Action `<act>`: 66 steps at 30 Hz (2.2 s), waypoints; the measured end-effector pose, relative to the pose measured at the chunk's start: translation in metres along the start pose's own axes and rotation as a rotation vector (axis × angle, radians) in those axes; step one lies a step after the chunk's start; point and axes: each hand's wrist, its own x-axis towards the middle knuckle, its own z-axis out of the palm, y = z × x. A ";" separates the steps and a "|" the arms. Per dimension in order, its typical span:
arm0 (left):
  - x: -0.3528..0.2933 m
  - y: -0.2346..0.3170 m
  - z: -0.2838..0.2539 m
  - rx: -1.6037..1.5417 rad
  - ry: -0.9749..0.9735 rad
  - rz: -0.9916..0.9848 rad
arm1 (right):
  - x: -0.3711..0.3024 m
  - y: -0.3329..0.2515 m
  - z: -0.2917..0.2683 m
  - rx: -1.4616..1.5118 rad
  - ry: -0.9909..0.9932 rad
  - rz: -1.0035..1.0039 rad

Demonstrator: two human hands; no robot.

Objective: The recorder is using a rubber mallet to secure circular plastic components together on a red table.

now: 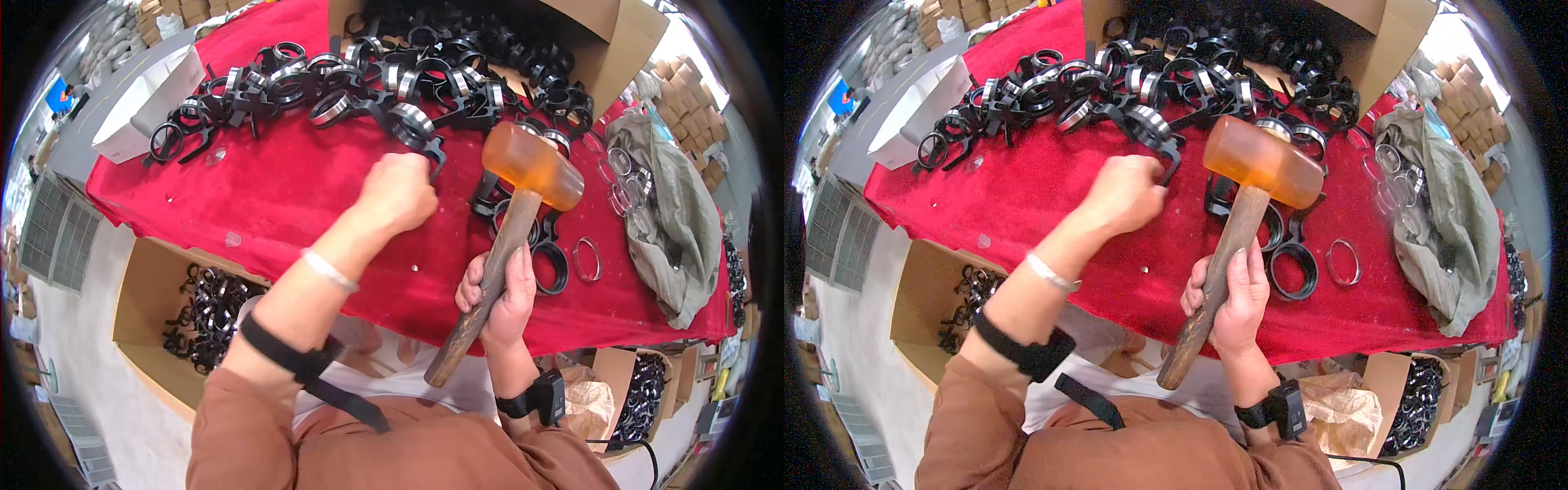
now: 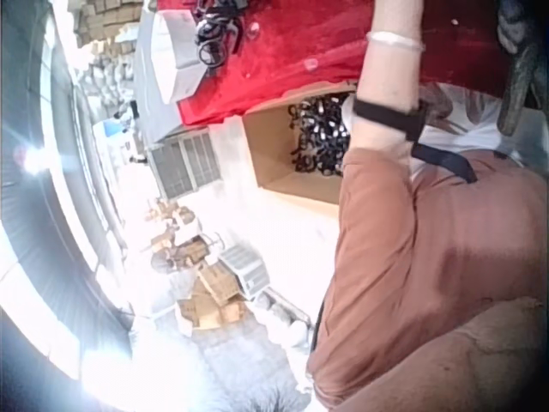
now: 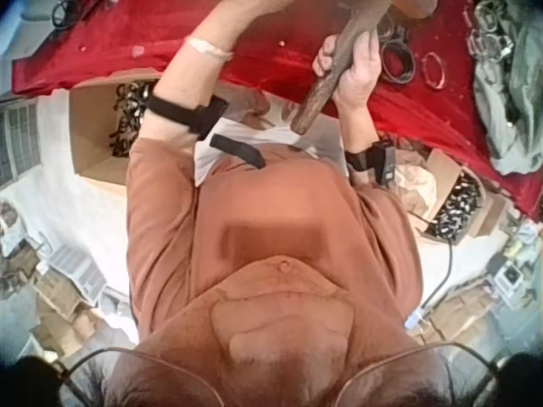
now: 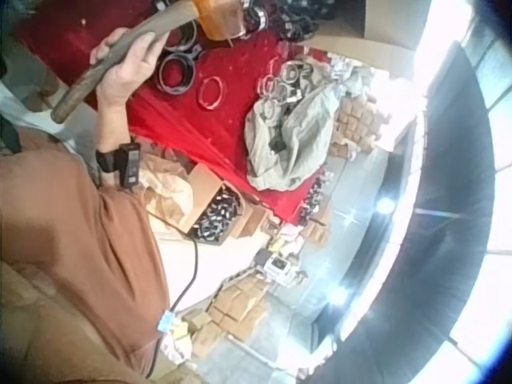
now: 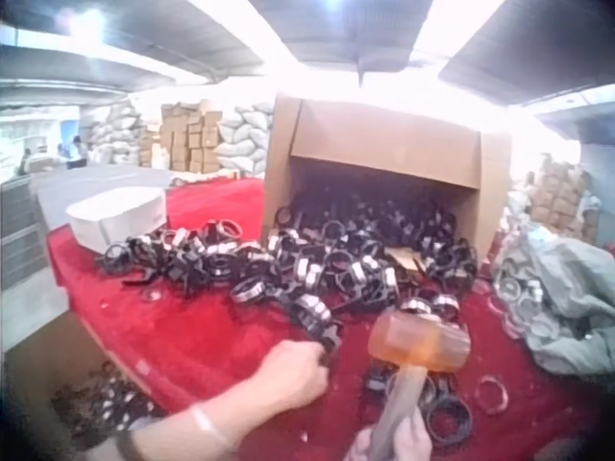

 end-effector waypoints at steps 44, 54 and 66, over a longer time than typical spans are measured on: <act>-0.201 -0.081 -0.016 -1.152 0.226 -0.441 | 0.126 -0.027 -0.022 -0.703 0.577 0.054; -0.196 -0.082 -0.010 -1.279 0.273 -0.507 | 0.111 0.005 0.025 -0.652 0.305 0.014; -0.185 -0.071 -0.007 -1.323 0.264 -0.498 | -0.146 -0.112 -0.044 -0.523 0.421 0.131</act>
